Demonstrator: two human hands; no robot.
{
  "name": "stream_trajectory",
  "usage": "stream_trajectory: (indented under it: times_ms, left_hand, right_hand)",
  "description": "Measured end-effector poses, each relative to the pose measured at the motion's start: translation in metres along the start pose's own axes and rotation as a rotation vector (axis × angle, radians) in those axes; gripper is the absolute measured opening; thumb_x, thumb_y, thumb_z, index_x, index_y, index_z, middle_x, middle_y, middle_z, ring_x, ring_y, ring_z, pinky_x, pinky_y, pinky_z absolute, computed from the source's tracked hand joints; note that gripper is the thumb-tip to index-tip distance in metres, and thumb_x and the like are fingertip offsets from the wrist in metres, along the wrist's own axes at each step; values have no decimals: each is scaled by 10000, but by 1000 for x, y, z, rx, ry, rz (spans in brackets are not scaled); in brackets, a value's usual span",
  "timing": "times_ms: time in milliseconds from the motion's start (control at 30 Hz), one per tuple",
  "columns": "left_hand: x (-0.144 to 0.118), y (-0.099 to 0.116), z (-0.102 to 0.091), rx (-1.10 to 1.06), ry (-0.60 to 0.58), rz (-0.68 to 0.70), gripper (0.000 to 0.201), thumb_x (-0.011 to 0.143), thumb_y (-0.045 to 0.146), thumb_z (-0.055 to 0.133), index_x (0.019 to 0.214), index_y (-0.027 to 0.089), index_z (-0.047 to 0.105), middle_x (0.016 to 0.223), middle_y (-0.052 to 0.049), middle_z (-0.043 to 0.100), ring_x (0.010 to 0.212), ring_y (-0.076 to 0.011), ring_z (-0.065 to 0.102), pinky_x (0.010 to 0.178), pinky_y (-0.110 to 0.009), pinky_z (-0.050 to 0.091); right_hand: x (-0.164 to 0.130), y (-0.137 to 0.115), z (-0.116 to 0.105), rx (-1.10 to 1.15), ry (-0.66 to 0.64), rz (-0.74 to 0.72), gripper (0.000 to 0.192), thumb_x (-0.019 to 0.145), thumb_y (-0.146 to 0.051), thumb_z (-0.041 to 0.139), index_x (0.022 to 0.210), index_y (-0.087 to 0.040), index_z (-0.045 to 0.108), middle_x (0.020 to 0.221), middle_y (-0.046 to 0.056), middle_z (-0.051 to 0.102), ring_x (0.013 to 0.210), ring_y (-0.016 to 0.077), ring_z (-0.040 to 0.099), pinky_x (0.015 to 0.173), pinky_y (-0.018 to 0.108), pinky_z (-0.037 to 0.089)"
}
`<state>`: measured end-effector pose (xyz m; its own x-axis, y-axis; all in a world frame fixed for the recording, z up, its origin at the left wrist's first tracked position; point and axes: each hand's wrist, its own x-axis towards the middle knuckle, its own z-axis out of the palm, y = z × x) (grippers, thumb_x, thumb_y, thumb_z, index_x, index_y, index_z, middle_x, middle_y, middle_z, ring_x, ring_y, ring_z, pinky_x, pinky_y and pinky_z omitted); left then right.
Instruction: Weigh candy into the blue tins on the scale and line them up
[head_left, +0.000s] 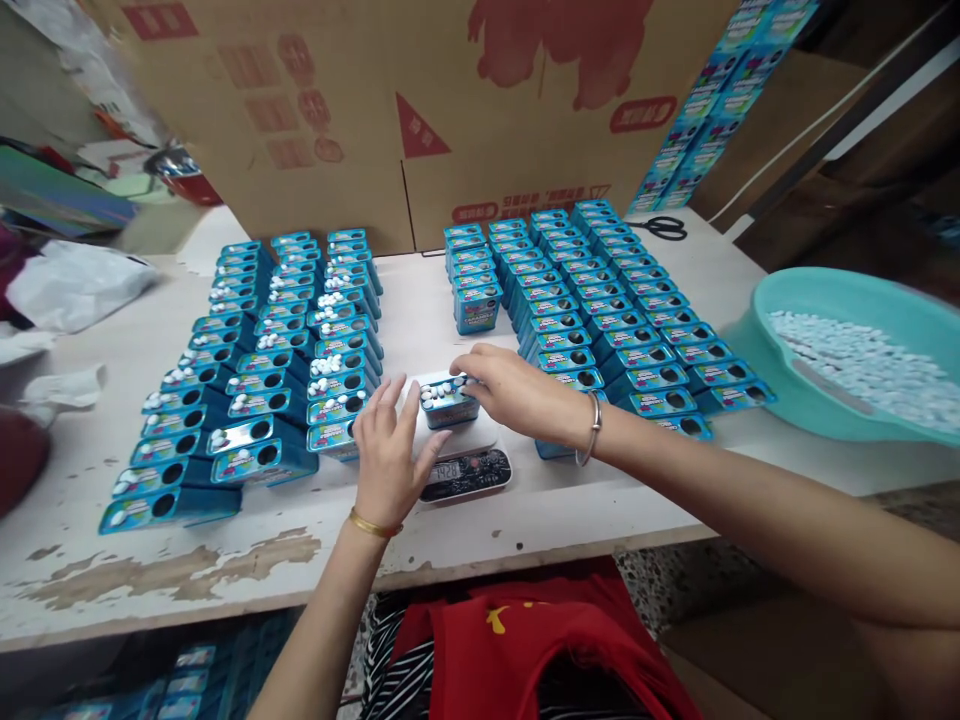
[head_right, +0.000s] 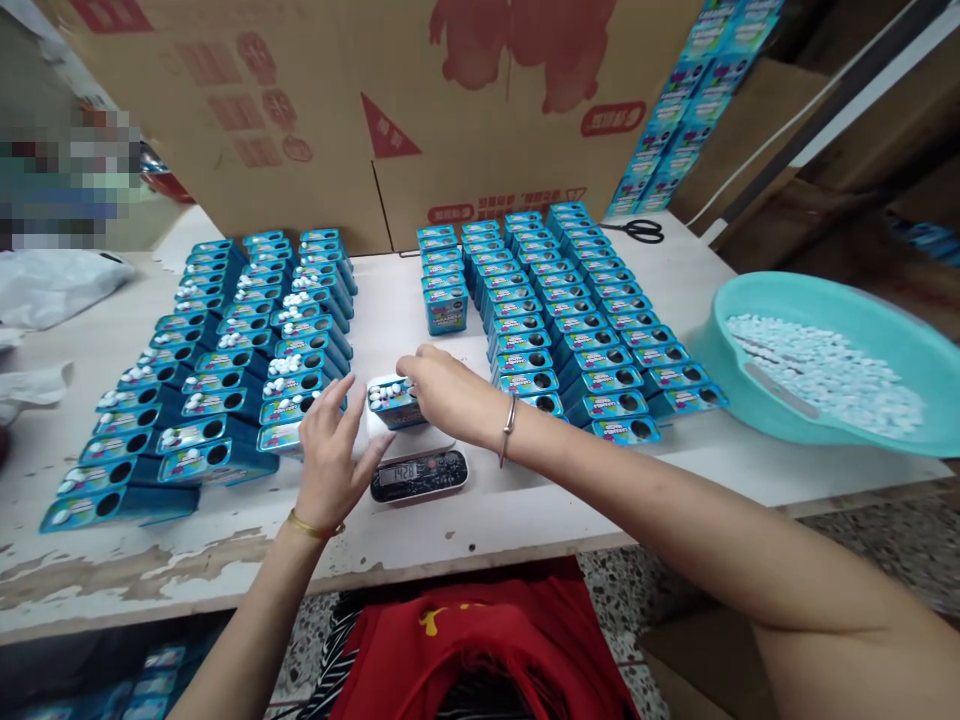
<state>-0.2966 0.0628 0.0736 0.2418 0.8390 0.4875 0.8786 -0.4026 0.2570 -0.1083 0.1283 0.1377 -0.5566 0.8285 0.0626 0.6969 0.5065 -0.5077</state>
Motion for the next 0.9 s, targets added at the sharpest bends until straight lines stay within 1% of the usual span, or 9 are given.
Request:
stream_trajectory:
  times_ms: [233,333,433,500,567,633,700,800,900]
  left_hand:
    - [9,8,15,55,-24,74,496,911,352,452,1373,187,380,1470,-138,351,1403,-296,224,1106,-502,204]
    - [17,13,18,71,-44,123,446,919,319,437,1344,184,422,1483,-133,329,1413,-305,198,1113,-533,169]
    - [26,18,21,83,-70,154,427,920,307,436,1331,192,440,1490,-122,318,1418,-318,174,1115,-569,131]
    - [31,20,21,78,-87,162,431,920,313,438,1335,198,435,1492,-118,314,1418,-323,167,1113,-586,113]
    - [34,20,19,54,-84,163,456,916,330,448,1352,201,413,1493,-122,312,1419,-325,165,1113,-593,107]
    - [32,16,14,11,-47,158,472,909,335,465,1359,209,399,1489,-128,320,1418,-316,175,1117,-585,122]
    - [26,10,6,-42,30,138,456,899,305,486,1342,223,417,1461,-125,364,1405,-293,226,1118,-558,179]
    - [10,0,-10,-104,165,61,408,873,233,526,1279,241,481,1349,-107,480,1335,-253,367,1082,-493,308]
    - [-12,-9,-23,-130,220,-40,354,847,189,562,1198,237,549,1228,-93,551,1233,-231,474,1036,-450,382]
  right_hand:
    - [-1,10,-1,56,92,20,195,835,-64,507,971,-97,643,957,124,647,905,192,563,816,296,407]
    - [-3,14,-3,150,151,59,168,821,-60,518,917,-113,646,901,95,663,862,173,571,789,288,409]
    - [-5,17,-6,365,138,157,105,815,-102,534,831,-133,634,706,24,624,678,128,553,656,253,408]
    - [-9,18,-9,609,82,247,72,816,-144,545,802,-137,615,592,-17,558,553,97,503,549,226,381]
    - [-14,20,-13,869,29,332,49,808,-170,568,796,-137,602,559,-31,524,497,75,464,483,204,354]
    - [-21,23,-17,1066,-6,410,31,786,-148,592,810,-132,603,586,-18,546,505,66,475,476,191,368]
    - [-29,26,-21,1167,-25,484,76,765,-92,595,832,-125,607,638,11,594,543,69,517,508,188,410]
    - [-42,30,-25,1155,-51,559,121,766,-59,582,868,-119,606,682,43,637,558,75,545,524,191,441]
    - [-51,29,-27,1060,-73,545,77,778,-96,603,850,-123,606,644,27,626,505,65,512,474,187,420]
